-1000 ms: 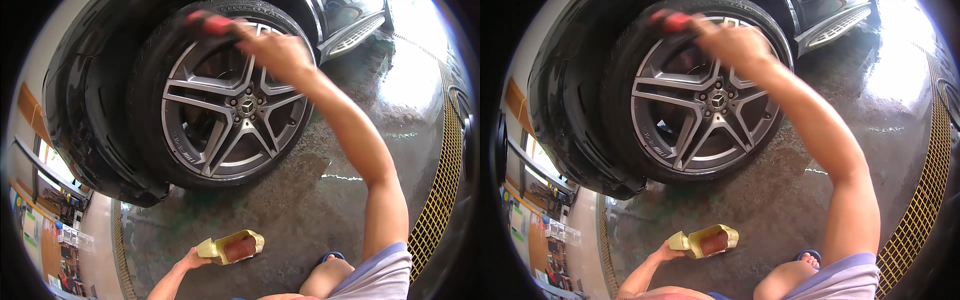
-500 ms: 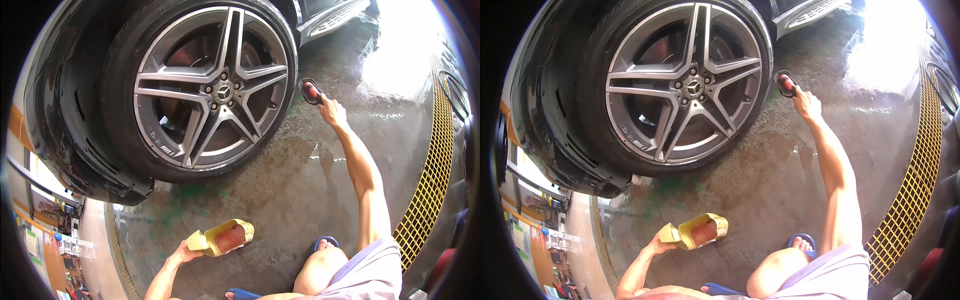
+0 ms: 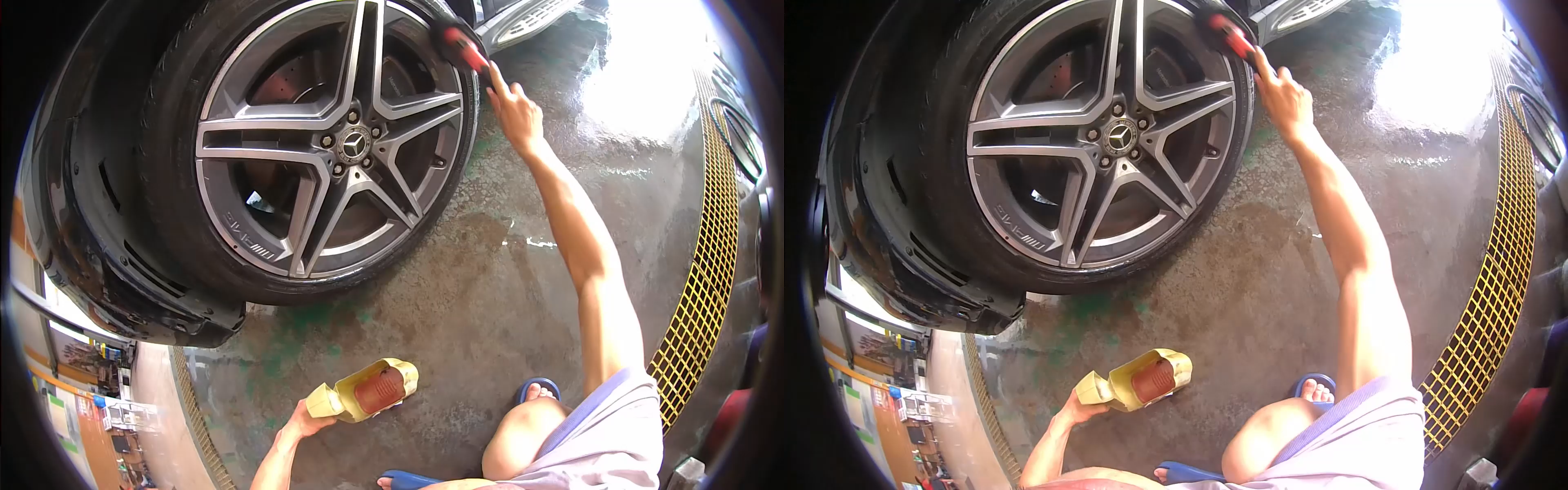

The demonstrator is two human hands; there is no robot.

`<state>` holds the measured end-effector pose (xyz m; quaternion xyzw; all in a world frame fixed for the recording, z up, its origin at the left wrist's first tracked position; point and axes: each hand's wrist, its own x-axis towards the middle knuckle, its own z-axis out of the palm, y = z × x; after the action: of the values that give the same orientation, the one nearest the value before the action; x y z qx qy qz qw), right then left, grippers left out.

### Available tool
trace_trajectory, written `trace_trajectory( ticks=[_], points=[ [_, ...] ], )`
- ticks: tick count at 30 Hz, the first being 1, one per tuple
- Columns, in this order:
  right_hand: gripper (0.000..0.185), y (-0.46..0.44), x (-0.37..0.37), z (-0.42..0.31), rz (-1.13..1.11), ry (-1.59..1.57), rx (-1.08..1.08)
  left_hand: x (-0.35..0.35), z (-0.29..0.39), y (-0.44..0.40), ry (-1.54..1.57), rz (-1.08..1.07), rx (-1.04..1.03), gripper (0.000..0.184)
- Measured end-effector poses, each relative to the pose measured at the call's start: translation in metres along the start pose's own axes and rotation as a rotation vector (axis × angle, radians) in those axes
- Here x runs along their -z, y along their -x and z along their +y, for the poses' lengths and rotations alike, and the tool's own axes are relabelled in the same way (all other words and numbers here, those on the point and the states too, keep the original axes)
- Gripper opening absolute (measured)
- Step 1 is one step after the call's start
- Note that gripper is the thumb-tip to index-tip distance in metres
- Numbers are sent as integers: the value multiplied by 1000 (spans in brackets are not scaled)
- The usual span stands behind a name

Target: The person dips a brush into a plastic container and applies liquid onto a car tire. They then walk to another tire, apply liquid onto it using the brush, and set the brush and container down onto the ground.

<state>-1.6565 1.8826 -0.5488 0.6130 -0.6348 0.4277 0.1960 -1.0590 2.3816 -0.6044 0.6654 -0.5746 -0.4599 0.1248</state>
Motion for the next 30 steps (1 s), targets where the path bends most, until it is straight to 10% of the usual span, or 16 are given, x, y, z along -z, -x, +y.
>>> trace_trajectory(
  ticks=[10, 13, 20, 27, 30],
  points=[
    [63, 185, -1, -32, -711, -281, -433, 1, -5, -3, -21, -11, -77, 48],
    [44, 156, 14, -7, -710, -254, -239, 2, -1, 6, -54, 5, -43, 48],
    [62, 9, 40, -17, 2, -345, -285, 0, 9, 4, -81, -4, -17, 47],
    [65, 158, -64, -39, -388, -183, -523, 0, -9, 2, -84, -12, 23, 63],
    [46, 278, -92, -83, -657, -578, -735, 2, -11, -3, -166, -16, -127, 69]
  ],
)
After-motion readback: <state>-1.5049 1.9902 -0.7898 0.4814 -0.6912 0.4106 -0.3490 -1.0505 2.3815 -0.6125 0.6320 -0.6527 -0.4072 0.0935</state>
